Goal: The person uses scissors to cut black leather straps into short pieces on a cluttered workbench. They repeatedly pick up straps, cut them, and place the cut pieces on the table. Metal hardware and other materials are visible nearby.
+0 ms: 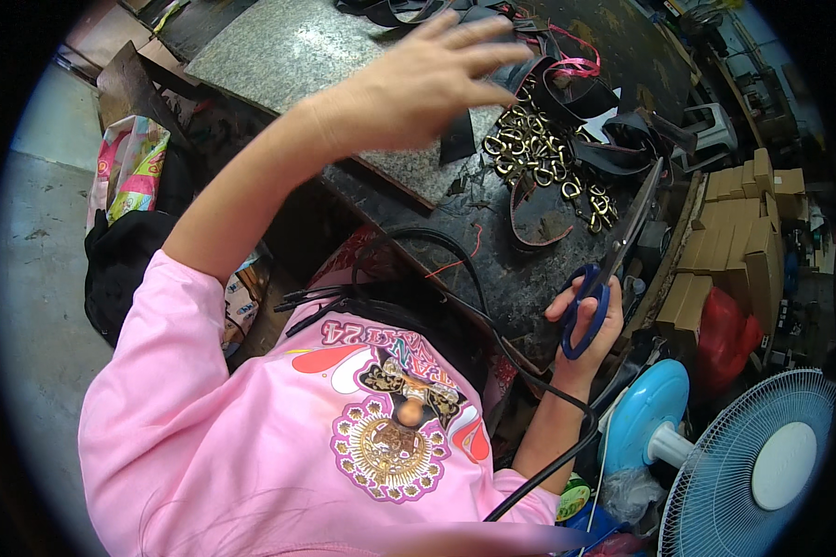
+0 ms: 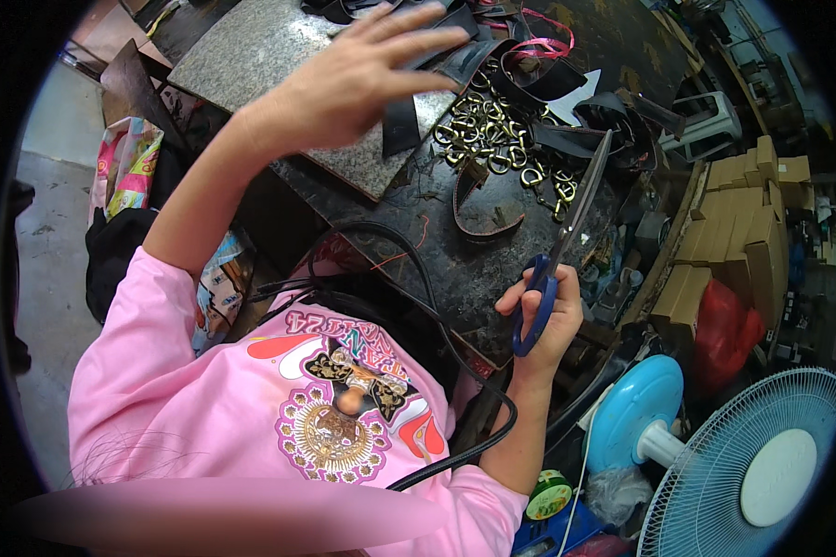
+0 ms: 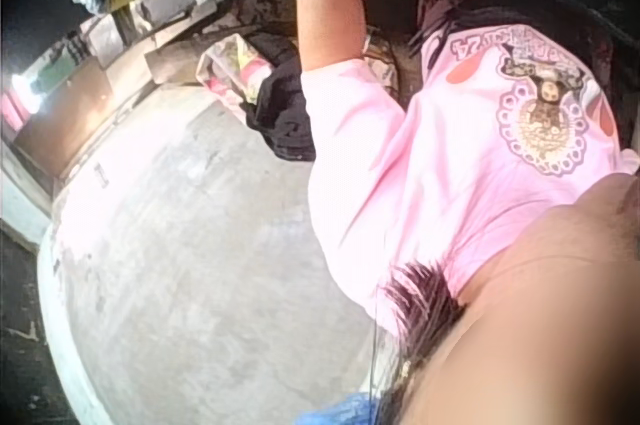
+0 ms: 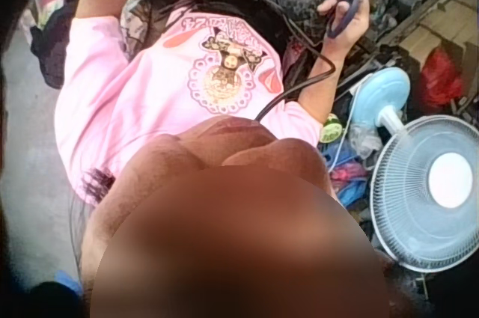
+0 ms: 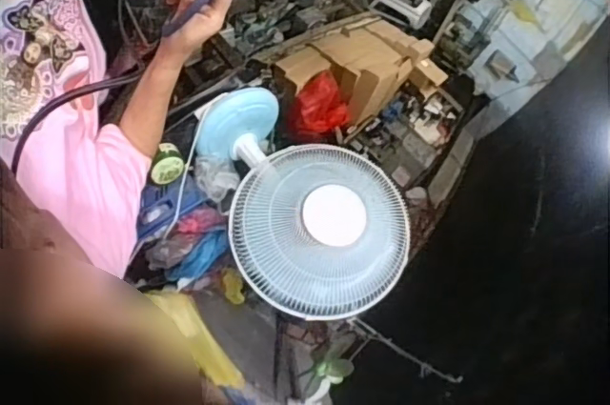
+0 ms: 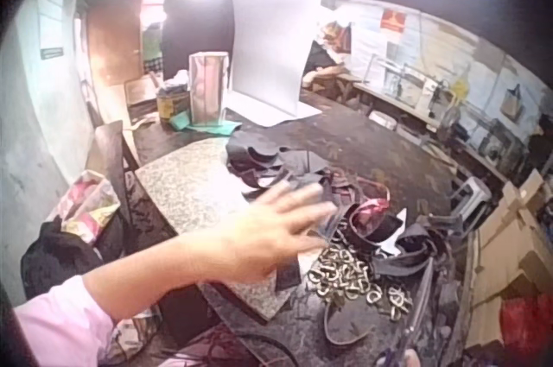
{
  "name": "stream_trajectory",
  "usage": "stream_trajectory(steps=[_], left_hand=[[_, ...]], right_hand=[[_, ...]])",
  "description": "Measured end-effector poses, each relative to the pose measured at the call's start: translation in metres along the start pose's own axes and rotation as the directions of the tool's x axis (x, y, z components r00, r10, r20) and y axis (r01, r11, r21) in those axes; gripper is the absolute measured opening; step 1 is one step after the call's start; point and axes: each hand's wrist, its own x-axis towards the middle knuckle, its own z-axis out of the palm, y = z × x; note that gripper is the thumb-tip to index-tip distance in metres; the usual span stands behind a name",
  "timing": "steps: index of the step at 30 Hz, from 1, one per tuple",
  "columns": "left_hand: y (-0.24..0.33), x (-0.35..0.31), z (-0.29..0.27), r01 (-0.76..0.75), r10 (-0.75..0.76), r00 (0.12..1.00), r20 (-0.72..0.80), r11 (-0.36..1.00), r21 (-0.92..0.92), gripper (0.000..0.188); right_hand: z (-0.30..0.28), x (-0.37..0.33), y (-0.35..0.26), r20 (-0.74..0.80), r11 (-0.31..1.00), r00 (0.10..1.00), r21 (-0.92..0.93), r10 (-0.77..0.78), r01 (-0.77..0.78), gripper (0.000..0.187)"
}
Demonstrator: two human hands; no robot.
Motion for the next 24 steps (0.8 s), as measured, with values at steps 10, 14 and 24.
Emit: stream_trajectory(steps=[10,14,24], left_hand=[[0.066,0.03,0.034,0.248,-0.132,0.968,0.211,0.431,-0.868,0.021],[0.066,0.034,0.046,0.269,-0.177,0.944,0.277,-0.068,-0.961,0.027],[0.068,0.027,0.041,0.478,0.025,0.872,0.489,-0.266,-0.837,0.029]], right_hand=[[-0.001,-0.002,0.002,-0.03,0.999,1.0,0.04,0.009,-0.008,0.047],[0.001,0.0,-0.004,-0.016,0.999,0.999,0.023,0.042,-0.042,0.044],[0.019,0.043,-0.025,-0.147,0.996,0.986,-0.043,-0.078,0.073,0.038]])
